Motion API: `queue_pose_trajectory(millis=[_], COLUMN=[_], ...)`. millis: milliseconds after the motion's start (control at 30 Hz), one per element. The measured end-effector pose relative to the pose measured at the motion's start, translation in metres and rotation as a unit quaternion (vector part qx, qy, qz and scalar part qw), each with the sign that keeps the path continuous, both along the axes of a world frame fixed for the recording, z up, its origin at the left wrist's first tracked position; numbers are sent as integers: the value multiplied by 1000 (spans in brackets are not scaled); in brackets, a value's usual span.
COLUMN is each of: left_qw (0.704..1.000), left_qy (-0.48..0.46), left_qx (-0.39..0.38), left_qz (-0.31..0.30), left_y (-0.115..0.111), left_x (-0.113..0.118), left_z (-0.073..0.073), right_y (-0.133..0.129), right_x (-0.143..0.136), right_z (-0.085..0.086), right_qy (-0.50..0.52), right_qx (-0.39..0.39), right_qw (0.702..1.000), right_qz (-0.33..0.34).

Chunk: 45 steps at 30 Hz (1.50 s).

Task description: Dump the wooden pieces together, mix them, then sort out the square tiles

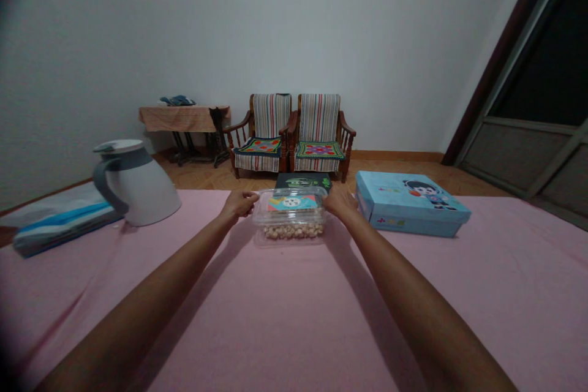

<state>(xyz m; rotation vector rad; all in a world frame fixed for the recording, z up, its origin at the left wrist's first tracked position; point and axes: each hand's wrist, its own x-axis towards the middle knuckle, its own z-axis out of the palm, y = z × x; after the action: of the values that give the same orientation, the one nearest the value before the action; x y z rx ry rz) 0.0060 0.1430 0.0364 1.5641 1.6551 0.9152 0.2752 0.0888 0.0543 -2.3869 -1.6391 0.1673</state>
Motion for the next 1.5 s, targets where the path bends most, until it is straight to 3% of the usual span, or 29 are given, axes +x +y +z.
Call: queue_pose_trajectory(millis=[267, 533, 867, 1033, 1167, 1267, 1367, 1500], left_qw=[999, 997, 994, 992, 990, 989, 988, 985], left_qy=[38, -10, -94, -114, -130, -137, -138, -142], left_qx=[-9, -51, -23, -13, -2, -10, -25, -45], left_qz=[0, -59, -45, -46, -51, -57, -64, -84], left_y=[-6, -15, -14, -20, -41, -67, -96, -122], left_x=[-3, -2, 7, 7, -1, -11, -19, -28], left_z=[0, -9, -22, -13, 3, 7, -1, -16], right_y=[-1, 0, -2, -4, -25, -52, -78, -101], right_x=[3, 6, 0, -2, -6, -11, -17, -19], right_z=[-6, -22, -20, -15, 0, 11, 10, -4], right_qy=[27, 88, 87, 71, 68, 78, 83, 98], right_qx=[-23, -24, -52, -52, -47, -51, -61, -73], right_qw=[999, 996, 994, 996, 995, 994, 993, 990], right_qz=[7, 21, 39, 32, 48, 54, 63, 75])
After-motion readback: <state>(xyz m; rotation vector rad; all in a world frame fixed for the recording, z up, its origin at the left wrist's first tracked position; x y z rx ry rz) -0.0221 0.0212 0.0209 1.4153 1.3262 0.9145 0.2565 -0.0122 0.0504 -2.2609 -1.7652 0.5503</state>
